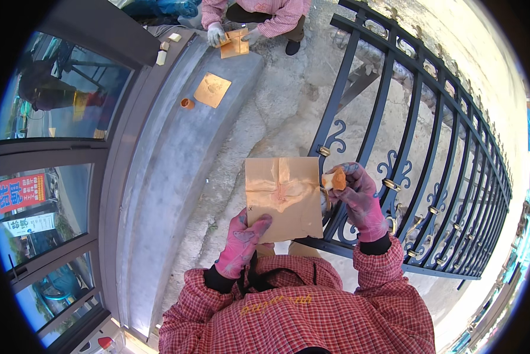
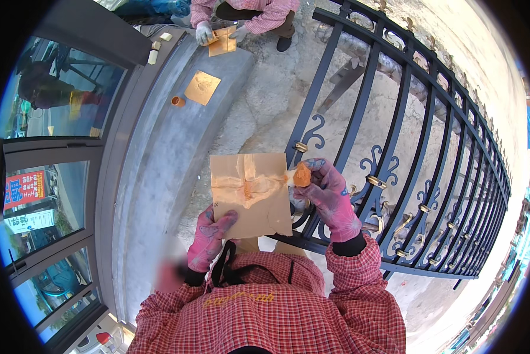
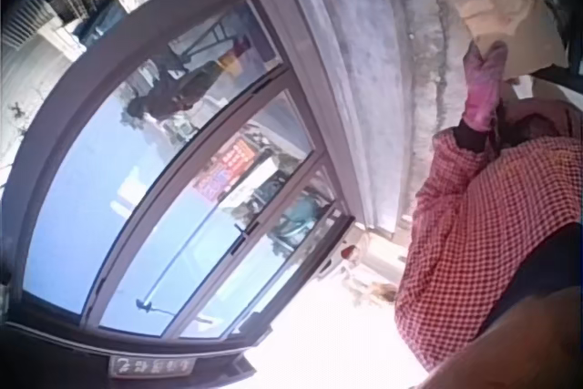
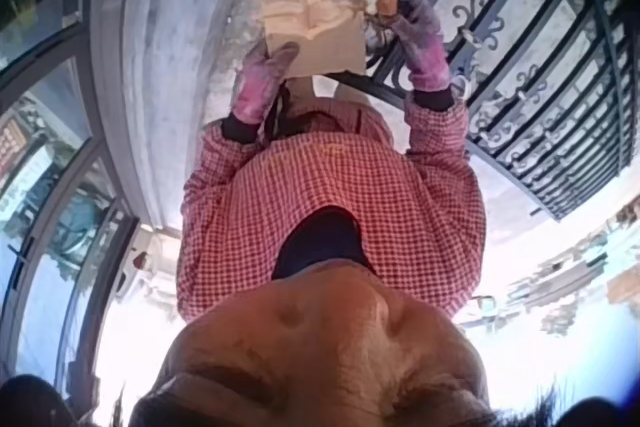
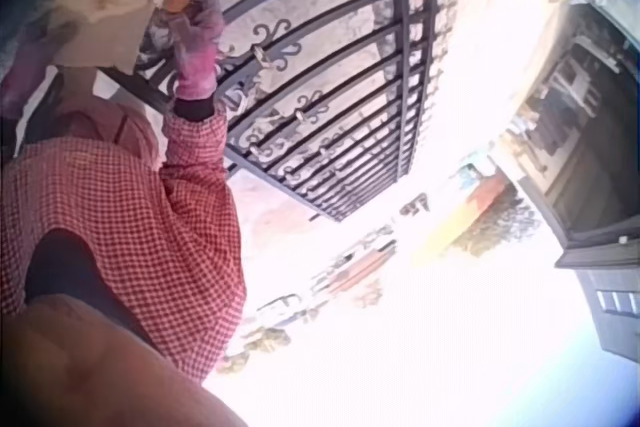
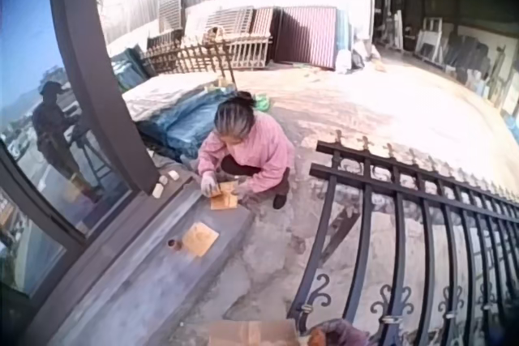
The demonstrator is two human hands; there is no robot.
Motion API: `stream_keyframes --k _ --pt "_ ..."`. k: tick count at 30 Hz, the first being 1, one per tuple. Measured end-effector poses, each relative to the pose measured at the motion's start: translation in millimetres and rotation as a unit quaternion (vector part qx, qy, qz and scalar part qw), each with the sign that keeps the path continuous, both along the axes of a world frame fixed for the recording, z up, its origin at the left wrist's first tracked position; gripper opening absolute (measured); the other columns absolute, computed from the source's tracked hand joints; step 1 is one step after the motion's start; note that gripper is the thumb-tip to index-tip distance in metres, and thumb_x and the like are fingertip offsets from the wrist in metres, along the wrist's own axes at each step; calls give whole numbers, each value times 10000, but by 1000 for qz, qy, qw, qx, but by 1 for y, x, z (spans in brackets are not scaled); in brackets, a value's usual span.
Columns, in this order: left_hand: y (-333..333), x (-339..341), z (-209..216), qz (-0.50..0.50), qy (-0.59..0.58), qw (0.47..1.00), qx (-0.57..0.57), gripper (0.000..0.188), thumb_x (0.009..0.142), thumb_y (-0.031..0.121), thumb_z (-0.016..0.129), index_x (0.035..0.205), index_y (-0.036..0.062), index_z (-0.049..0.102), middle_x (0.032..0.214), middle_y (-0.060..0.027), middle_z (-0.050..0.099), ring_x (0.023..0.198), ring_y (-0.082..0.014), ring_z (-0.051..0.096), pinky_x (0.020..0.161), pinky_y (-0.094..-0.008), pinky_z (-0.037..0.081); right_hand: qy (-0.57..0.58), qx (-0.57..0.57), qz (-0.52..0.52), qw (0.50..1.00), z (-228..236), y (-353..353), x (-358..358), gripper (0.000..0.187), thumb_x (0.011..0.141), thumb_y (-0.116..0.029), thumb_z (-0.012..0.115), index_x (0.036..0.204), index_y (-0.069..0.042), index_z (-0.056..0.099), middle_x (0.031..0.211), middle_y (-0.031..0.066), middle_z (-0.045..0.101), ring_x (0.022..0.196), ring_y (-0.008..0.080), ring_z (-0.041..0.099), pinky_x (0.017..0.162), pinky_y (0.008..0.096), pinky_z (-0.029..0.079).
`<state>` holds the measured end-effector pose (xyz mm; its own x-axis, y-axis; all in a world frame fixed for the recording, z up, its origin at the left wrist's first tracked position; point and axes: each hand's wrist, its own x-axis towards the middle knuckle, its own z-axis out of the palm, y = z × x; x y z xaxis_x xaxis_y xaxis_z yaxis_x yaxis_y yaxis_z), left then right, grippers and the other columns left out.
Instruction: The person rubs a small block of material against the ornate metal bars of a gate to polish or clean them. They repeatedly dip the block into a small cup of liquid and continue rubbing different sections of the gate's decorative elements.
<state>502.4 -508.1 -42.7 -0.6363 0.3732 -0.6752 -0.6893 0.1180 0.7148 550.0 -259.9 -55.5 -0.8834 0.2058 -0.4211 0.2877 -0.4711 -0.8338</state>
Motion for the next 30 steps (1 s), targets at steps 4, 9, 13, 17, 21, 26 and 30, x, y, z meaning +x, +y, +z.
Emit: stream_keyframes --k 4,9,13,17,21,26,30 --pt "9 3 10 -14 -13 1000 9 283 883 171 572 1098 -9 536 929 -56 621 761 -113 609 558 -241 523 12 29 28 999 5 -6 4 334 786 54 631 1097 -13 526 976 13 573 835 69 568 743 217 478" --pt "11 12 6 -28 27 999 29 284 894 166 552 1117 -11 538 923 -63 631 736 -119 624 547 -236 525 104 366 85 921 5 -14 2 299 703 57 672 978 -35 600 931 29 576 785 124 584 704 237 473" --pt "15 13 11 -48 9 999 8 280 898 154 546 1134 4 531 906 -63 626 691 -120 625 504 -233 526 109 570 188 792 19 -22 -7 316 628 -8 707 929 -63 627 886 76 592 787 256 603 676 309 489" --pt "15 16 7 -51 10 998 21 261 902 147 540 1128 15 541 883 -56 623 657 -108 614 490 -222 518 57 524 145 837 28 -20 -3 316 615 -65 718 920 -86 637 880 87 590 794 290 598 690 363 488" --pt "19 18 11 -42 6 999 9 261 902 148 541 1127 16 541 870 -55 621 647 -101 608 493 -215 512 71 589 190 782 26 -21 -2 298 630 -89 713 920 -93 644 860 77 589 761 284 598 667 361 491" --pt "19 20 6 -56 17 998 1 272 896 153 544 1120 -1 533 896 -55 631 669 -113 617 510 -225 519 116 626 259 726 26 -19 -2 268 644 -70 699 907 -87 647 828 71 580 750 281 595 639 345 490" --pt "-5 18 -7 -2 54 999 -7 267 883 117 551 1111 -21 531 882 -67 622 660 -125 612 517 -247 514 16 523 68 850 13 25 2 259 671 -6 683 923 -30 630 830 102 571 716 240 596 625 292 477"
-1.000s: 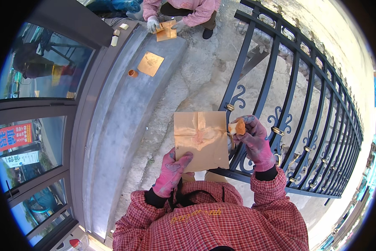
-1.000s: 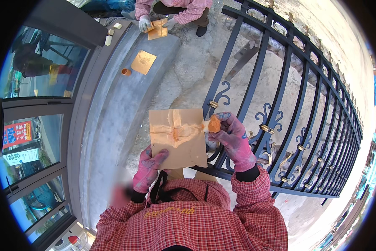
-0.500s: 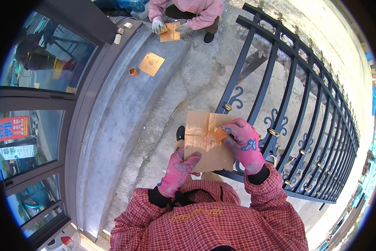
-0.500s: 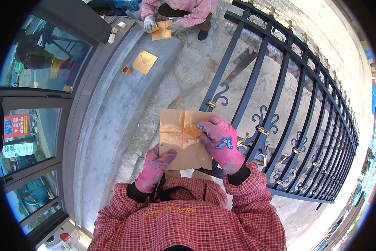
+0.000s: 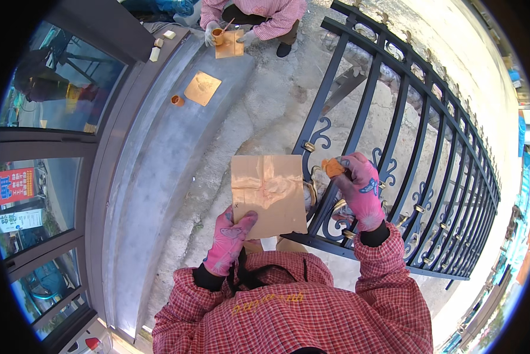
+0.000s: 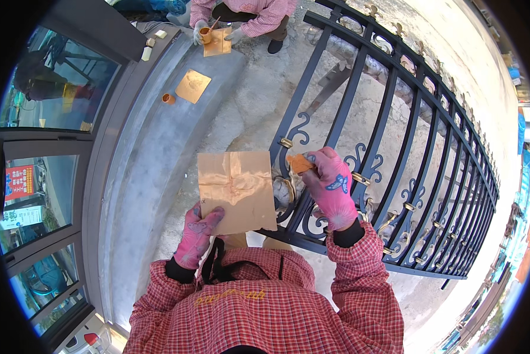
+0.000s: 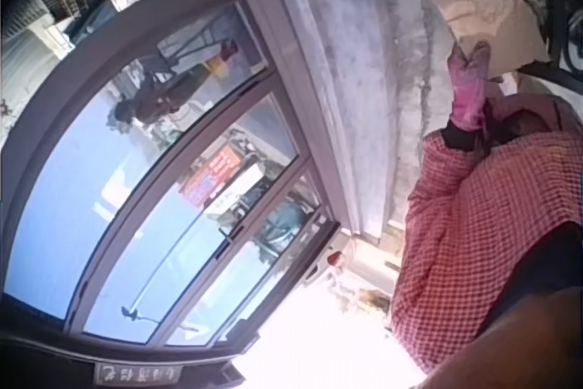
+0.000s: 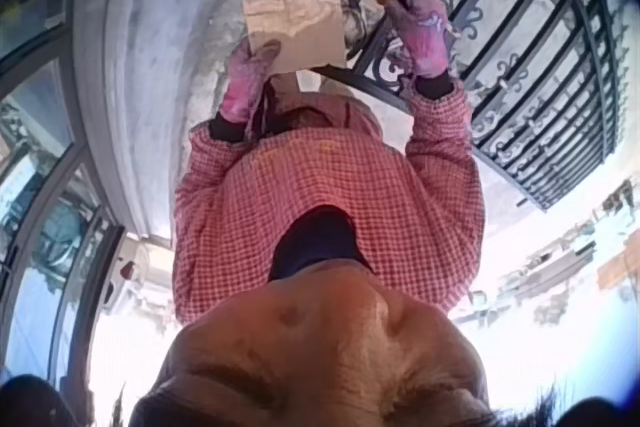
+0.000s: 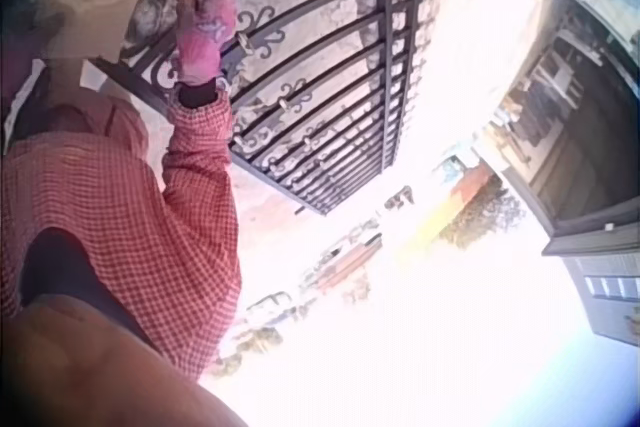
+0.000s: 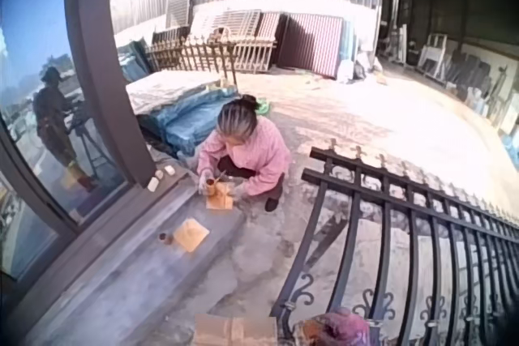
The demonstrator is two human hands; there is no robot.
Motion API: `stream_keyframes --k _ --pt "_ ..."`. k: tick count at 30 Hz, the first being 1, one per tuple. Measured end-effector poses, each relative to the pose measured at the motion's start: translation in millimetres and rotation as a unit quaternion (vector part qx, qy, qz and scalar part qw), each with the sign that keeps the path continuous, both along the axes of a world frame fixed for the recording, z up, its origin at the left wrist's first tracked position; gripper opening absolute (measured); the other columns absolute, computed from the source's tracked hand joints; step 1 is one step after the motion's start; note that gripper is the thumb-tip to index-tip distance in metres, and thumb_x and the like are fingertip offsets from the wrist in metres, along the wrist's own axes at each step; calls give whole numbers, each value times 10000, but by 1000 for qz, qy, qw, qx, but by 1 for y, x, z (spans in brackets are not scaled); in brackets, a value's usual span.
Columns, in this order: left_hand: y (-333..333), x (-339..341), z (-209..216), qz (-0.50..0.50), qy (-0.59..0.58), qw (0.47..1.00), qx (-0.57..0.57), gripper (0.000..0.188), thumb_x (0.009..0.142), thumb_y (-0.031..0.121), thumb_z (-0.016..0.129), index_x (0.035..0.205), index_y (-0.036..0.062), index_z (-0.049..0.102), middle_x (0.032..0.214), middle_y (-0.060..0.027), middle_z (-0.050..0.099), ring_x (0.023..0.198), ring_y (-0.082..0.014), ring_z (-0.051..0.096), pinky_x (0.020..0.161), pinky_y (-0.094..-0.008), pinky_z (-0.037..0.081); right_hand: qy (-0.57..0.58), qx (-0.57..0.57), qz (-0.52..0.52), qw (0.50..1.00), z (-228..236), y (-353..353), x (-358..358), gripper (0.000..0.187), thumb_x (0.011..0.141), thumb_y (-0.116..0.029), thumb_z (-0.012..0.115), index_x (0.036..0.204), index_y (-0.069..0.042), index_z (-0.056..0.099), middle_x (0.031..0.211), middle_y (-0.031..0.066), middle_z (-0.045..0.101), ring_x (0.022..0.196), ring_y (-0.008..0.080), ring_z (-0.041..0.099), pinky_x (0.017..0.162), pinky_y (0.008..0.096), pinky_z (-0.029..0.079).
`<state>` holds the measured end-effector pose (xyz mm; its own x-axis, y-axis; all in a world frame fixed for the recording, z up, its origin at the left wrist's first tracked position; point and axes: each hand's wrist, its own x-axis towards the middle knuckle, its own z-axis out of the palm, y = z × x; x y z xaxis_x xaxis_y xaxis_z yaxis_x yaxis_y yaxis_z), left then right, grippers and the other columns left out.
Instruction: The person rubs a small block of material against the ornate metal bars of a gate to polish or clean them. They repeatedly dip the block into a small cup of liquid and continue rubbing different sections of the gate's decorative elements.
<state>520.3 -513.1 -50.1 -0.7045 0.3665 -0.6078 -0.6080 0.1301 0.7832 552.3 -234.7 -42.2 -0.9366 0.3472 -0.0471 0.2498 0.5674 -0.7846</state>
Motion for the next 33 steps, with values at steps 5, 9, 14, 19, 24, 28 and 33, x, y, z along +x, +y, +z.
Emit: stream_keyframes --k 5,9,14,19,24,28,33 --pt "-23 -2 -3 58 2 998 10 346 851 224 595 1092 -12 518 889 -73 611 668 -130 619 485 -240 504 -12 -109 -63 992 -47 31 18 253 702 0 666 951 -2 622 844 117 558 721 247 596 628 302 467" --pt "-28 4 -5 81 5 997 -2 416 823 267 626 1105 -14 506 917 -79 610 677 -152 627 465 -243 519 -100 0 -3 995 -88 28 15 264 702 -37 671 963 -61 643 874 100 569 764 266 604 659 320 479" --pt "-34 5 0 76 -17 997 -13 308 881 175 563 1110 -25 509 932 -85 615 709 -154 642 490 -242 549 -143 176 70 971 -113 29 -5 248 690 -118 689 936 -110 662 894 93 585 815 291 608 680 365 491" --pt "-43 7 -3 102 -17 994 -28 313 865 173 576 1090 -36 514 905 -93 621 684 -157 641 477 -245 545 -130 146 105 975 -103 25 -14 222 685 -137 691 905 -120 662 891 81 590 823 294 609 683 380 494" --pt "-46 8 -2 104 -19 993 -46 382 834 229 591 1107 -22 500 905 -92 615 668 -166 626 453 -255 506 -131 190 139 963 -104 29 -17 235 678 -119 688 912 -103 669 848 84 588 823 284 609 687 370 494" --pt "-48 7 -1 106 -25 993 -54 389 831 233 597 1108 -22 500 907 -90 612 672 -167 627 448 -256 507 -148 129 109 974 -101 24 -17 240 675 -82 684 914 -95 667 836 83 590 783 268 615 666 352 498" --pt "-53 12 -6 119 -9 992 -36 391 830 233 603 1106 -23 499 904 -89 611 664 -169 624 445 -261 506 -131 213 163 954 -107 23 -11 211 686 -131 677 898 -125 674 877 82 603 841 279 613 685 370 496"
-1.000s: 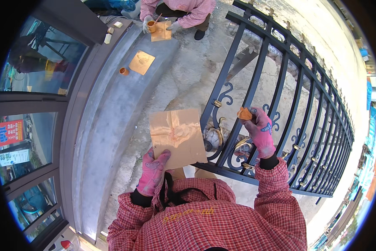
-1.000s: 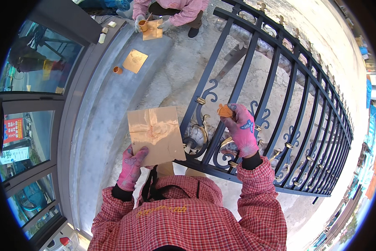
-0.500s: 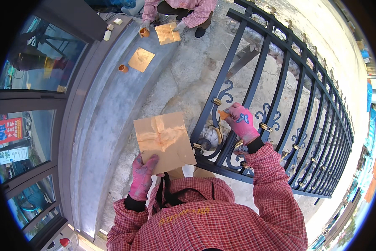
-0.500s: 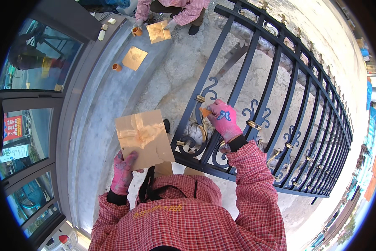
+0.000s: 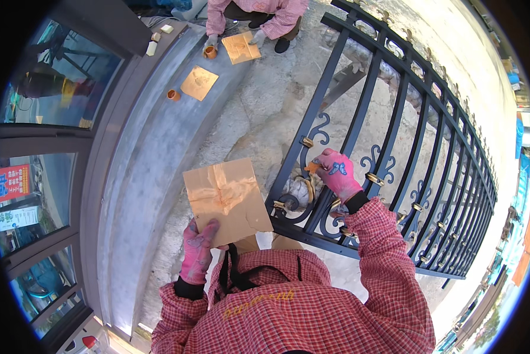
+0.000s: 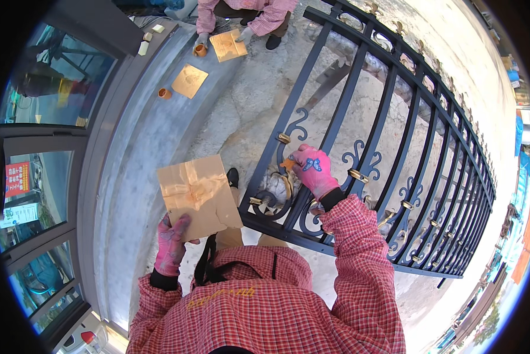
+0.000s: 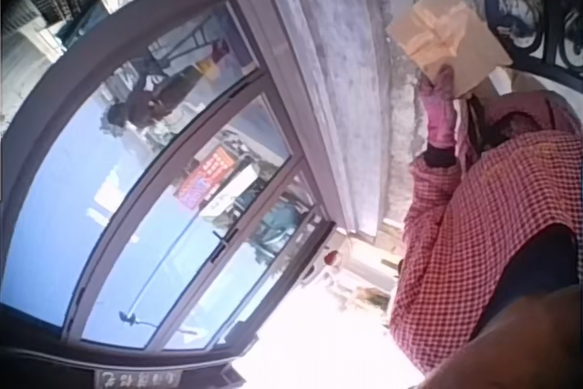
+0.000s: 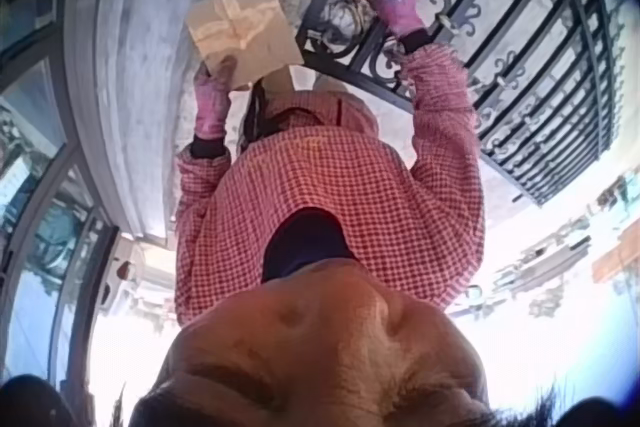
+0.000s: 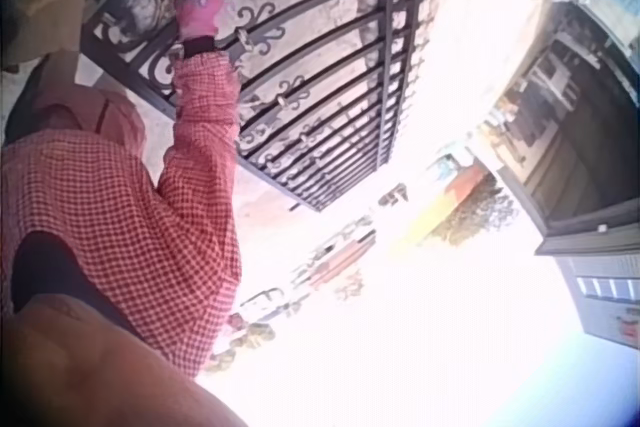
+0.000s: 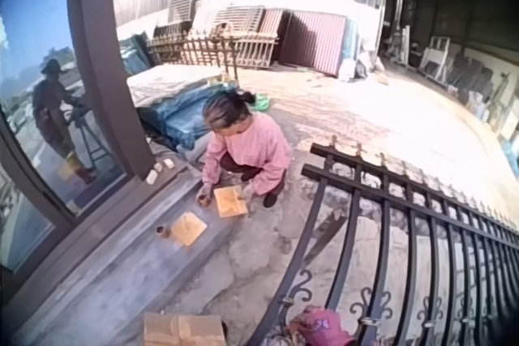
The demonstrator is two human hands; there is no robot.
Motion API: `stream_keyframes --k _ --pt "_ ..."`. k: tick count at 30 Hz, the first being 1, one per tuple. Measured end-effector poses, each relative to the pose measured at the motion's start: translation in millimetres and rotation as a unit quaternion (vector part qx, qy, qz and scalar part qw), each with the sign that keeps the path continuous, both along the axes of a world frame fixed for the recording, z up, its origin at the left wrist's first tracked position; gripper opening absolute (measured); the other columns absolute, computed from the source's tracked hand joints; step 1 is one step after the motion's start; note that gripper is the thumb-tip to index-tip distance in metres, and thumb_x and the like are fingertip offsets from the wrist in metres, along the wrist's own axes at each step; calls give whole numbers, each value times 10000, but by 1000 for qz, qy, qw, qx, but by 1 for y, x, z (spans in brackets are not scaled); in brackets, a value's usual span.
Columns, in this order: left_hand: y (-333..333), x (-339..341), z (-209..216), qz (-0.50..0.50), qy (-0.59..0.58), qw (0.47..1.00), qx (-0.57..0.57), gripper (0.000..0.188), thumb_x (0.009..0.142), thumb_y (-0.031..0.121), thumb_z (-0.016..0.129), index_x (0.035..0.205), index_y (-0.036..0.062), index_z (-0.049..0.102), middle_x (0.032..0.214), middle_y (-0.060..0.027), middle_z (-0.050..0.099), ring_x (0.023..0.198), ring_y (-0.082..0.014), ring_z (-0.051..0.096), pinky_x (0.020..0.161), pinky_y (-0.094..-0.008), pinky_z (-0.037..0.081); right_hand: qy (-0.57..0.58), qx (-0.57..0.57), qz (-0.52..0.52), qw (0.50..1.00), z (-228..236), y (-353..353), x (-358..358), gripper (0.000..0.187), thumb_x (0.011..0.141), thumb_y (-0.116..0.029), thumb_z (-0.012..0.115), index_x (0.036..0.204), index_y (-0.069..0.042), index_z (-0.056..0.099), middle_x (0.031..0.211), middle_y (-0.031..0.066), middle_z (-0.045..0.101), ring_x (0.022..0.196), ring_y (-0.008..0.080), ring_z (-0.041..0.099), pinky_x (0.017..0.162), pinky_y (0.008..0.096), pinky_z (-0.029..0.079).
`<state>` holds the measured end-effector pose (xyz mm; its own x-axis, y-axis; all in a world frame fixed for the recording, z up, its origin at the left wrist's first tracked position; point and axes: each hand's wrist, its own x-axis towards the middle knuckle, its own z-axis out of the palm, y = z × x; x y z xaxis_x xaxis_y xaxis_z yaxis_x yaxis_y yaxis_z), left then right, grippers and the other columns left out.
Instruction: The person rubs a small block of material against the ornate metal bars of a gate to polish or clean them. They repeatedly dip the block into a small cup of liquid and continue rubbing different sections of the gate's decorative elements.
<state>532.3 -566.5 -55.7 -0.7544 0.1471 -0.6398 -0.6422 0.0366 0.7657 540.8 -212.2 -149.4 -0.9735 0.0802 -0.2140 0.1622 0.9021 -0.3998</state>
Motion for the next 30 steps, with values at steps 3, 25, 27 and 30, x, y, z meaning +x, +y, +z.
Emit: stream_keyframes --k 3,25,27,30 --pt "-1 -1 0 -1 0 1000 -3 386 830 228 605 1104 -23 501 904 -89 612 655 -168 620 442 -262 504 8 -67 -96 993 3 3 0 233 668 -127 667 900 -132 674 876 74 601 828 282 612 681 381 498" --pt "0 2 1 -2 5 1000 -7 377 833 233 601 1093 -23 506 892 -90 610 659 -165 622 449 -261 511 -18 -12 12 1000 -5 1 25 271 678 -117 683 948 -120 665 902 82 607 824 304 612 690 372 493" --pt "3 4 0 -1 8 1000 5 387 833 240 611 1094 -23 503 894 -86 610 674 -162 626 458 -258 517 -7 -53 -72 996 1 2 26 279 687 -95 674 966 -108 659 907 84 603 822 297 614 694 353 494" --pt "13 6 2 -18 17 999 38 403 838 260 624 1089 -31 502 888 -75 611 700 -150 632 480 -242 527 98 -243 -147 954 9 -3 32 274 706 25 622 977 -16 632 908 85 574 771 216 614 675 284 489"
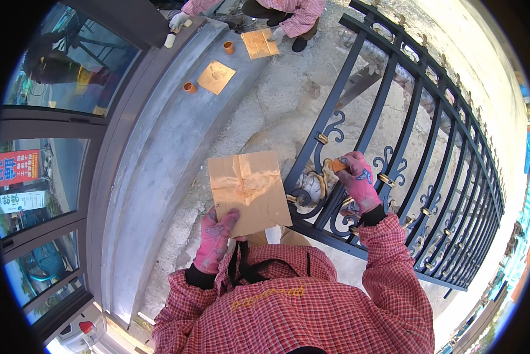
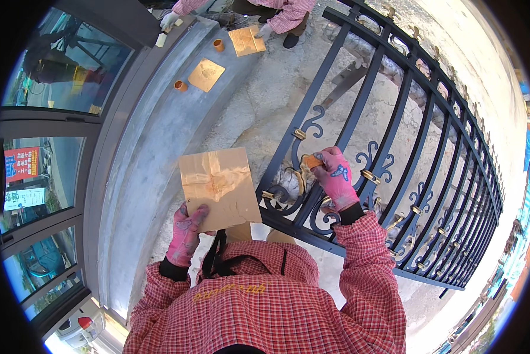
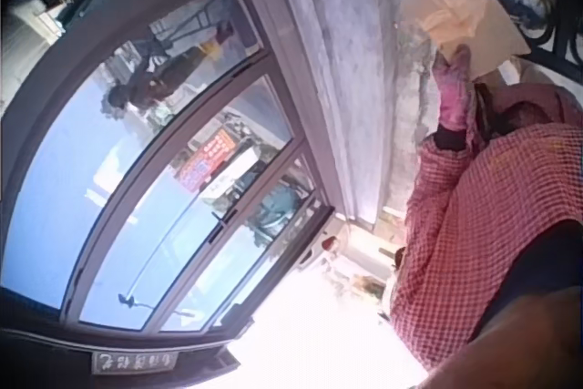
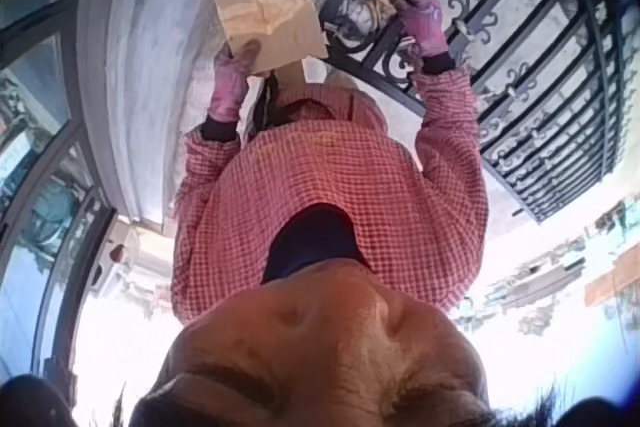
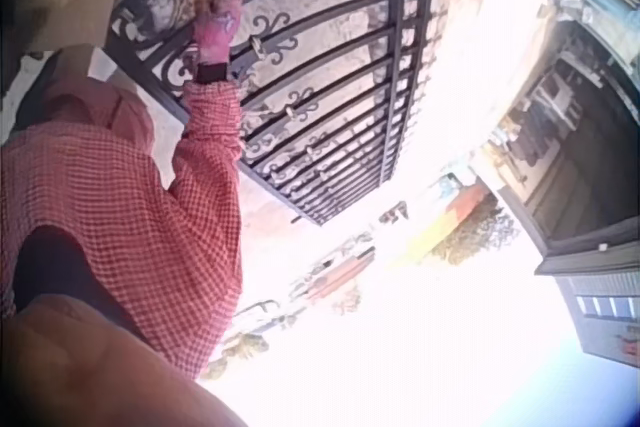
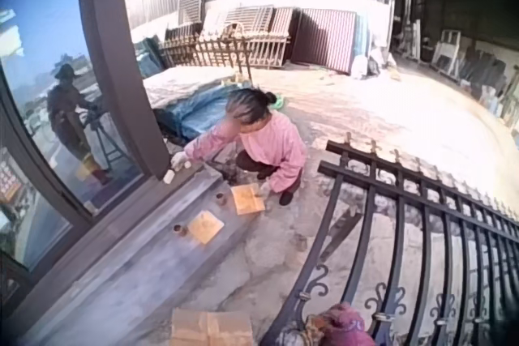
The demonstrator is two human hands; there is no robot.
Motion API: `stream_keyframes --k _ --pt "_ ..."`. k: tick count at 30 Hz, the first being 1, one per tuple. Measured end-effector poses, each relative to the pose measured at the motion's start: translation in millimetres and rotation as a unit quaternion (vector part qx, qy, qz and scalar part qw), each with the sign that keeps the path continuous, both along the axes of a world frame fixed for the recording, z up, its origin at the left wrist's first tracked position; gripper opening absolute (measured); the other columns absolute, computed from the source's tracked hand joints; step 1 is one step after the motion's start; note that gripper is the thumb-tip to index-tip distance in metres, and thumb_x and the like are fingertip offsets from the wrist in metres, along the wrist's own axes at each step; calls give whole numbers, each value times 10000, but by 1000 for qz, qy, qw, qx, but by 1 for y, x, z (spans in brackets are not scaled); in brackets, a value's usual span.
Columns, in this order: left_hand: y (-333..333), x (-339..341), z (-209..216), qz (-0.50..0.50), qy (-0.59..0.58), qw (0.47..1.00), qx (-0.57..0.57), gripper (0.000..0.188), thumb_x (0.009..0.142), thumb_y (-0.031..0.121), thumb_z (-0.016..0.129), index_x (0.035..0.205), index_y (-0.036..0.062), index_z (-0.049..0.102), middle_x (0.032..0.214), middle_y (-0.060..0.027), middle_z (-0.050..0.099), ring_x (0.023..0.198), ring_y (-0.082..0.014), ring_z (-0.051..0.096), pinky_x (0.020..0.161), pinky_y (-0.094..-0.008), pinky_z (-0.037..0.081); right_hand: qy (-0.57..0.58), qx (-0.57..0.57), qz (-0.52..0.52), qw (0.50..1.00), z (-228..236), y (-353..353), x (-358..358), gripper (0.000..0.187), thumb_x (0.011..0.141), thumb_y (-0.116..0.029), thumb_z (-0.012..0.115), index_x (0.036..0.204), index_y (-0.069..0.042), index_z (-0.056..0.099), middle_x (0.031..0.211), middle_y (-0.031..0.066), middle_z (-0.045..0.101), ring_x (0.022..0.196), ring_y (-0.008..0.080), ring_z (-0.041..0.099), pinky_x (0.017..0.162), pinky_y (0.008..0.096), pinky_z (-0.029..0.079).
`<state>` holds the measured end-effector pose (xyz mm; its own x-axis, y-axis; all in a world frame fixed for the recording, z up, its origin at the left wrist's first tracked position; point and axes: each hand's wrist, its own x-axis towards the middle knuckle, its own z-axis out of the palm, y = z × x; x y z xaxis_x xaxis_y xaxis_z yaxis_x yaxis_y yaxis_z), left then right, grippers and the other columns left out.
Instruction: The person rubs a small block of material against the ornate metal bars of a gate to polish or clean them. They repeatedly dip the block into a small cup of liquid and continue rubbing different sections of the gate's decorative elements.
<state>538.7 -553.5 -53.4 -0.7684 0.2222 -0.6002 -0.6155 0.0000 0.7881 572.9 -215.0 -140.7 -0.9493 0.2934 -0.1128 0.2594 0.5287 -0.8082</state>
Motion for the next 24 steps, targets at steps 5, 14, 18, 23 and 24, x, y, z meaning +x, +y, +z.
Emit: stream_keyframes --k 5,14,18,23,24 --pt "12 7 -2 -37 -1 999 -33 323 876 200 575 1090 -34 518 872 -71 620 643 -120 614 500 -221 515 -19 -229 -41 973 52 -50 1 279 715 55 632 990 11 611 850 56 571 716 113 567 612 218 450" --pt "30 12 10 -69 -13 996 -48 269 889 98 535 1134 -11 547 950 -61 638 800 -101 604 678 -239 506 48 38 137 989 81 -106 -16 273 648 -89 711 913 -70 646 897 89 607 810 289 600 689 359 490" --pt "29 16 10 -82 -14 994 -65 273 888 99 536 1136 -16 543 941 -65 638 785 -111 609 672 -243 508 97 92 234 963 84 -112 -13 250 661 -117 699 907 -109 655 871 74 610 812 291 601 677 365 490" --pt "-2 15 -9 -8 -5 999 -38 274 873 161 570 1079 -16 533 852 -67 627 614 -133 619 452 -229 509 68 -12 -49 996 57 -53 1 252 684 44 619 931 -4 639 839 93 586 694 176 599 612 256 472" --pt "-5 14 -7 6 -6 999 -37 277 872 163 571 1077 -19 531 853 -69 626 620 -131 619 458 -229 513 70 22 -75 994 49 -41 7 255 685 73 603 933 19 633 833 98 581 683 153 592 602 234 464"
